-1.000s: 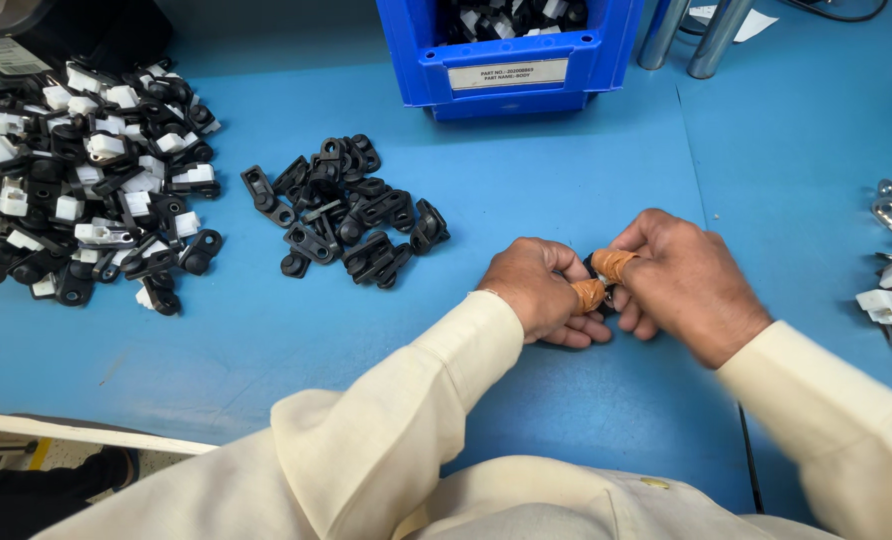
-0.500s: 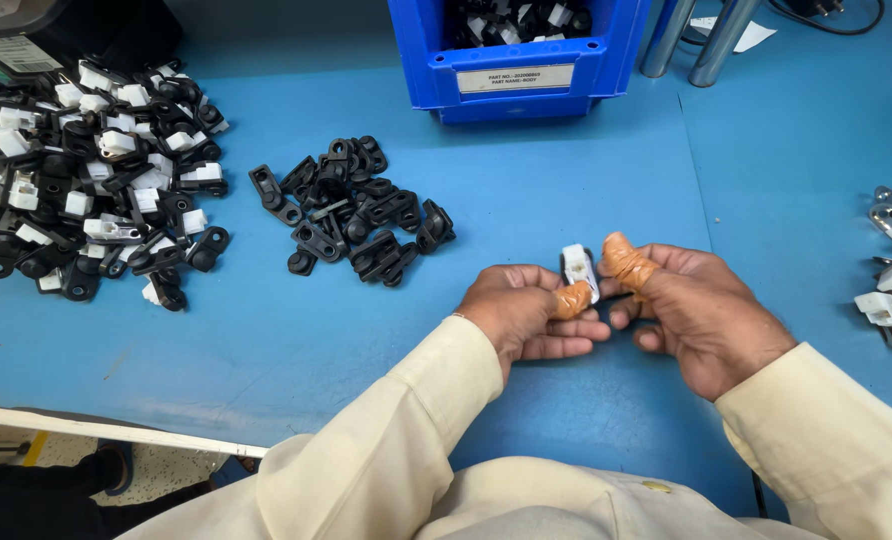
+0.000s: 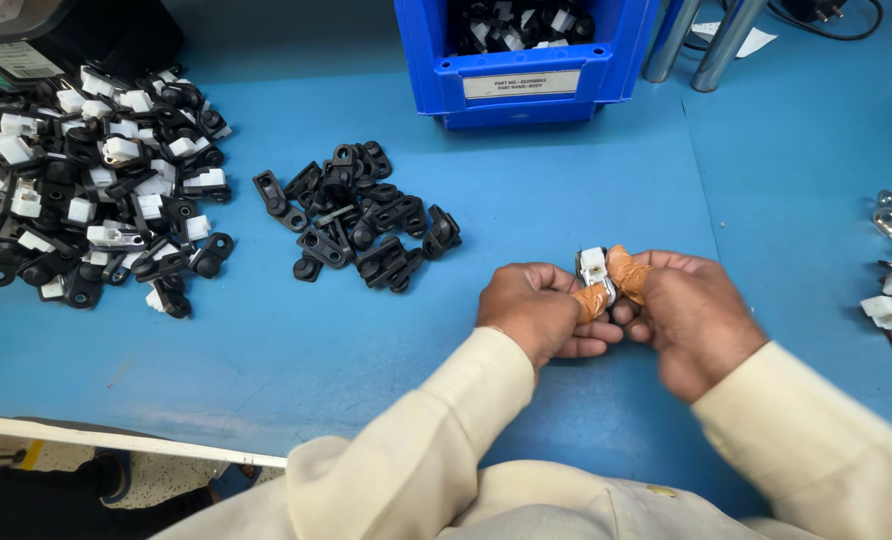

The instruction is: The person sits at a factory workbench assembling small latch components. They repeatedly pick a black plastic bracket, insert a white plastic piece, press a metal pin into place by hand, and set the finished assembly onto a pile, working through many parts one at a time.

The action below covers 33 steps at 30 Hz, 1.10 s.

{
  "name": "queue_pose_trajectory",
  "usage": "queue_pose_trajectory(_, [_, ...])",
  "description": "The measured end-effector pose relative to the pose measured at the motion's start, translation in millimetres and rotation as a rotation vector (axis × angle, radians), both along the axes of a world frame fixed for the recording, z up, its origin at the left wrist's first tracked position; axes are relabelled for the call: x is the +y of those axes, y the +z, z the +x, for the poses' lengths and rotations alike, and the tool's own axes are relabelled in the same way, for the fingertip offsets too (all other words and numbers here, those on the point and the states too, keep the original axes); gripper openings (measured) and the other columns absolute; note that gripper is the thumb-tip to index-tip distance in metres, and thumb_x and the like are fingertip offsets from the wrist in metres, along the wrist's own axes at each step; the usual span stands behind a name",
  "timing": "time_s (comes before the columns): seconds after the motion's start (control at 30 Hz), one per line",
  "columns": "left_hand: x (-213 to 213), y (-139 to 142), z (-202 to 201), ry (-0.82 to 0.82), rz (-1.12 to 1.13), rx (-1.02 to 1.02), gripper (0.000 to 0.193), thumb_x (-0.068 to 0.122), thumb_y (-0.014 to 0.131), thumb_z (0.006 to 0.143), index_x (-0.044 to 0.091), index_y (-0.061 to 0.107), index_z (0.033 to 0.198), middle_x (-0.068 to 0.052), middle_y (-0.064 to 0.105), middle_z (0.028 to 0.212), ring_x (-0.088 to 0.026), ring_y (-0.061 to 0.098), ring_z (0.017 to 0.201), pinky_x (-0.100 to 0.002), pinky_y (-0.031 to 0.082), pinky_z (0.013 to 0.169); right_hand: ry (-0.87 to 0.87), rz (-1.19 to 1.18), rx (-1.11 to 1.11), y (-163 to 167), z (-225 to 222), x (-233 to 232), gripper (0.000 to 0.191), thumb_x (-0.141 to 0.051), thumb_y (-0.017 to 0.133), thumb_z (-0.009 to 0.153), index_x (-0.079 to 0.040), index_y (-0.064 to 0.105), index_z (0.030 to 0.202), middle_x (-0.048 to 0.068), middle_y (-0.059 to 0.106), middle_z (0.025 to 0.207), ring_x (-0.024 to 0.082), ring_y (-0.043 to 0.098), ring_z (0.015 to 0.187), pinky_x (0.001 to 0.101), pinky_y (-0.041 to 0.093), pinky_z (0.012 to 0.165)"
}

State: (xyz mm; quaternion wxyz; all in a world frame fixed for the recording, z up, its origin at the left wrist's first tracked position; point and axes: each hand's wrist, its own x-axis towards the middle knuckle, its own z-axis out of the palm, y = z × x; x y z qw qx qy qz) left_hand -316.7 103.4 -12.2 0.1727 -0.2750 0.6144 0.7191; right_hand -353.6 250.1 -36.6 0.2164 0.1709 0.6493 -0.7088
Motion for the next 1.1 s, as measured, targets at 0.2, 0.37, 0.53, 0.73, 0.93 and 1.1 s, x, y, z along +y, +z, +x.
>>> queue_pose_trajectory(0.2, [-5,-5,4,-0.022,-0.006,0.004,0.013,0.005,0.068,0.094,-0.006,0.066,0.102,-0.018,0.078,0.090,-0.023,0.077,0.074,-0.030,0.065,0.062,0.054,0.270,0.240,14,24,-15,0.019,-0.013,0.056,0.100,-0.003,0.071,0.097,0.007,0.060,0.067,0.011,0.046,0.052,0.0264,0.036,0.045])
queue_pose_trajectory(0.37, [-8,-4,7,-0.043,0.023,0.018,0.011,0.004,0.065,0.095,-0.003,0.066,0.102,-0.018,0.078,0.090,-0.021,0.078,0.074,-0.030,0.066,0.062,0.140,0.159,0.150,15,21,-6,0.018,-0.019,0.061,0.097,-0.003,0.067,0.092,0.004,0.065,0.068,0.010,0.051,0.051,0.0251,0.038,0.043])
queue_pose_trajectory(0.53, [-2,-2,6,0.046,-0.006,0.000,0.007,-0.002,0.062,0.093,-0.002,0.064,0.099,-0.018,0.077,0.088,-0.022,0.078,0.072,-0.030,0.066,0.060,0.014,0.068,0.068,-2,12,-11,0.015,-0.011,0.058,0.094,-0.002,0.070,0.097,0.003,0.063,0.072,0.009,0.047,0.055,0.0251,0.034,0.045])
queue_pose_trajectory(0.73, [0,2,5,0.088,0.021,0.026,0.004,0.003,0.066,0.094,-0.001,0.064,0.094,-0.017,0.076,0.085,-0.021,0.076,0.068,-0.029,0.063,0.056,-0.020,-0.025,-0.009,-2,17,-7,0.025,-0.022,0.051,0.103,-0.004,0.068,0.103,0.003,0.067,0.082,0.009,0.052,0.061,0.0246,0.037,0.047])
queue_pose_trajectory(0.93, [1,6,2,0.079,-0.056,0.030,0.004,0.002,0.066,0.092,-0.001,0.064,0.090,-0.018,0.078,0.084,-0.021,0.078,0.068,-0.029,0.064,0.054,-0.004,0.048,0.066,5,22,-12,0.014,-0.014,0.061,0.098,-0.005,0.071,0.097,0.003,0.067,0.078,0.009,0.047,0.057,0.0252,0.034,0.046])
queue_pose_trajectory(1.1, [9,5,0,0.187,-0.075,0.009,0.009,0.002,0.068,0.092,-0.001,0.061,0.087,-0.019,0.076,0.083,-0.024,0.077,0.066,-0.032,0.063,0.052,-0.164,0.030,0.029,7,24,-22,0.017,-0.016,0.056,0.101,-0.006,0.068,0.095,0.003,0.066,0.079,0.009,0.049,0.059,0.0256,0.034,0.047])
